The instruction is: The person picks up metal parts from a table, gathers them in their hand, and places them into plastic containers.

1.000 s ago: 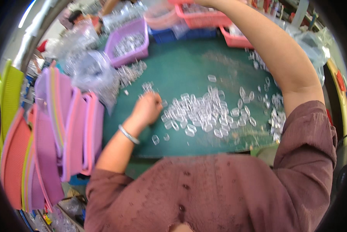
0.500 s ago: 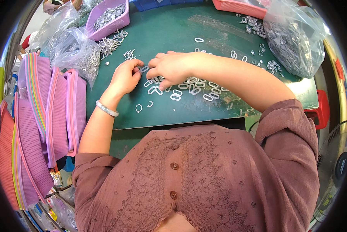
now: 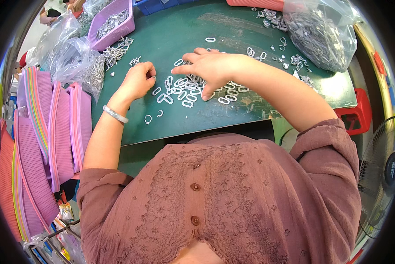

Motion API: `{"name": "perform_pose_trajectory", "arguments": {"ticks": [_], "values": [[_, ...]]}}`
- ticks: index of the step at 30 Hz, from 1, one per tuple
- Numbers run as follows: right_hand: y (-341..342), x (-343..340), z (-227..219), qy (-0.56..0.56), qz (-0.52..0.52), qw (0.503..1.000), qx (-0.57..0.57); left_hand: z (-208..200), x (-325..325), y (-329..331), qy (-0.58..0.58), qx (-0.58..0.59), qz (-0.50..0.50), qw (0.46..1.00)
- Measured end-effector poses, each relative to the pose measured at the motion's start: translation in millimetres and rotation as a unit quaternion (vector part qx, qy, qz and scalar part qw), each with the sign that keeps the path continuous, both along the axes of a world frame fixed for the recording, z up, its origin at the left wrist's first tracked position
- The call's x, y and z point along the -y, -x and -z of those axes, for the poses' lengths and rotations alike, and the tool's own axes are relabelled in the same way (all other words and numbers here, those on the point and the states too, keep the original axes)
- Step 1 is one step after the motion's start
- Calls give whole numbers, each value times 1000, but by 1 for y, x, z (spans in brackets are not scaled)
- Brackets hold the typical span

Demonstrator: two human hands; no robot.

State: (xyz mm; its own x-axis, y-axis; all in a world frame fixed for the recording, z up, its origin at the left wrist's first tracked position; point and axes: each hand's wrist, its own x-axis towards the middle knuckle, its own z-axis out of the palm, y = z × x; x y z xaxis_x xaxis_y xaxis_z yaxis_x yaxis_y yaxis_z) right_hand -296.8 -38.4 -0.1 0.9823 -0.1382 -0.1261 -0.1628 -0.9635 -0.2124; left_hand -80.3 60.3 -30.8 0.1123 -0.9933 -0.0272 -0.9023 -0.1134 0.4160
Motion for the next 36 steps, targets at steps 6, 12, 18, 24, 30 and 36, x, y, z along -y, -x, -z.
{"name": "perform_pose_trajectory", "arguments": {"ticks": [6,12,18,24,30,36], "values": [[-2,-8,-6,-18,12,998,-51,-6,-1,2,-30,-53,-42,997],[0,-2,6,-46,2,999,-7,4,-2,0,-9,-182,-103,978],[-1,-2,3,-70,20,997,-15,-9,-6,25,-9,-591,-194,783],[-3,-4,9,-69,30,997,15,6,-10,39,-7,-765,-182,618],[-3,-2,13,-75,37,996,35,13,-15,49,-7,-824,-162,543],[-9,-10,8,-38,59,997,45,18,-23,50,17,-857,-167,486]]}}
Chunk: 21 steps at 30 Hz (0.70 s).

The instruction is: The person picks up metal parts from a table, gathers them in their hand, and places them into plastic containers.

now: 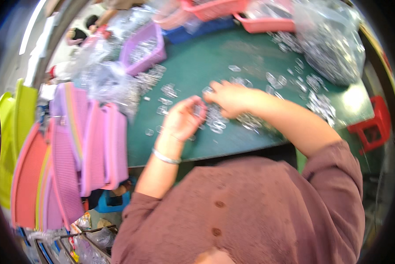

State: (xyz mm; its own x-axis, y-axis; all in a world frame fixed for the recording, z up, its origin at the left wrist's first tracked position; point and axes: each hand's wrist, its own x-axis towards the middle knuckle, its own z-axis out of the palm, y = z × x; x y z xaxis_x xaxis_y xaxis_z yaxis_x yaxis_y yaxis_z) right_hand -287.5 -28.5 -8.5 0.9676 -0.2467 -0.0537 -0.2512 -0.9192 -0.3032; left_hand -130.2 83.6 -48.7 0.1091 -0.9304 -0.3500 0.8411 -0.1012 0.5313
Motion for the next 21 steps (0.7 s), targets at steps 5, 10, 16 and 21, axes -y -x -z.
{"name": "perform_pose_trajectory", "arguments": {"ticks": [5,10,16,21], "values": [[7,3,-1,-24,-11,1000,1,-1,-1,9,-16,23,12,1000],[0,5,1,-67,8,998,13,-5,0,12,-43,25,-6,999],[-3,10,-3,-114,17,990,87,-10,6,24,-61,0,-31,998],[-11,2,-17,-118,2,976,185,-13,21,40,28,-25,39,999]]}}
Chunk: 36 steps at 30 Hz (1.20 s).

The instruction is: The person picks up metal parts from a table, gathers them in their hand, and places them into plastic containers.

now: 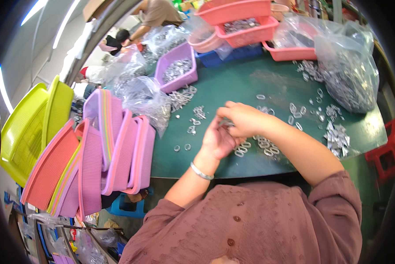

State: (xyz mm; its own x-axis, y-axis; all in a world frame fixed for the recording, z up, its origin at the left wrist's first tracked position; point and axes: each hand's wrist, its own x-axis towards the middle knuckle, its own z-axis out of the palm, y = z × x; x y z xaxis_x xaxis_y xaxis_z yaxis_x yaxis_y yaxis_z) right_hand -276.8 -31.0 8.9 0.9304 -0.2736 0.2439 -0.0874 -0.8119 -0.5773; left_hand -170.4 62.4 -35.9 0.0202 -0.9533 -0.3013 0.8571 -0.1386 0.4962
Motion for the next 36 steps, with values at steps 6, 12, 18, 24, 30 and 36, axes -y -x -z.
{"name": "perform_pose_trajectory", "arguments": {"ticks": [6,12,18,24,30,36], "values": [[-6,-3,-19,-41,-99,993,55,13,-3,-17,-36,-114,-75,990],[63,32,-16,54,32,996,-68,6,2,-13,-40,-146,-78,985],[84,8,15,148,67,963,-216,9,2,-16,-11,-170,-63,983],[71,2,19,109,16,975,-195,11,1,-13,-1,-156,-53,986],[65,7,21,85,-18,979,-184,11,1,-13,-21,-140,-60,988],[56,6,27,64,11,984,-169,15,-1,-16,3,-149,-42,988]]}}
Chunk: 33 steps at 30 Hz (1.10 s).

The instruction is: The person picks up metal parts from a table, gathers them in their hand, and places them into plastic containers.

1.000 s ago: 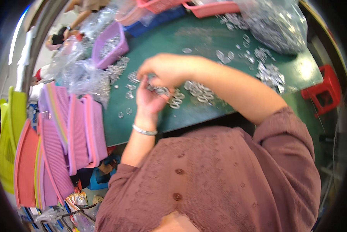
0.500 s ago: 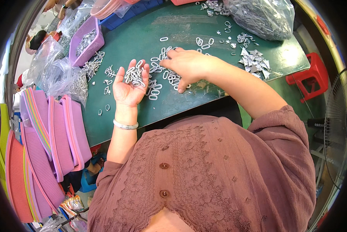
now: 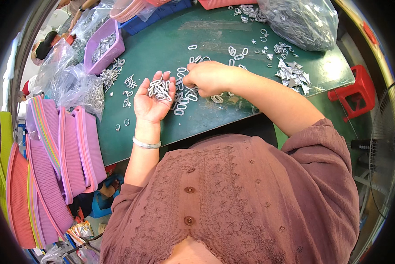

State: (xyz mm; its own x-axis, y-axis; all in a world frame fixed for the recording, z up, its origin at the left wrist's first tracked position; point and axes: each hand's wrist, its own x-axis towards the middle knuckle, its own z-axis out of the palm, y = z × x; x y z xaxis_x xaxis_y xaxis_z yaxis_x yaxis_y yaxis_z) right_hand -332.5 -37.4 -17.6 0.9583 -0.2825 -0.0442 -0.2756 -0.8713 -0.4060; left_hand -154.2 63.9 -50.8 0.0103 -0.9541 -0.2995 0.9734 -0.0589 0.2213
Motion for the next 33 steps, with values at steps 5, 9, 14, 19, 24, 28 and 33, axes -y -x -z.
{"name": "perform_pose_trajectory", "arguments": {"ticks": [5,9,14,19,24,28,33], "values": [[-2,8,2,-28,-1,999,35,-5,-1,2,-20,2,-9,1000],[-10,12,-15,-40,11,996,81,-5,0,5,-24,-5,-15,1000],[-35,-3,-38,-52,-1,981,185,-7,7,15,20,-3,22,1000],[-58,-17,-36,-32,-41,982,184,-13,8,16,-25,31,-4,999],[-57,-23,-40,-19,-75,981,178,-7,7,9,13,8,6,1000],[-50,-24,-41,6,-89,971,222,-21,7,15,-5,38,-1,999],[-42,-23,-42,10,-81,972,221,-12,12,14,8,7,13,1000]]}}
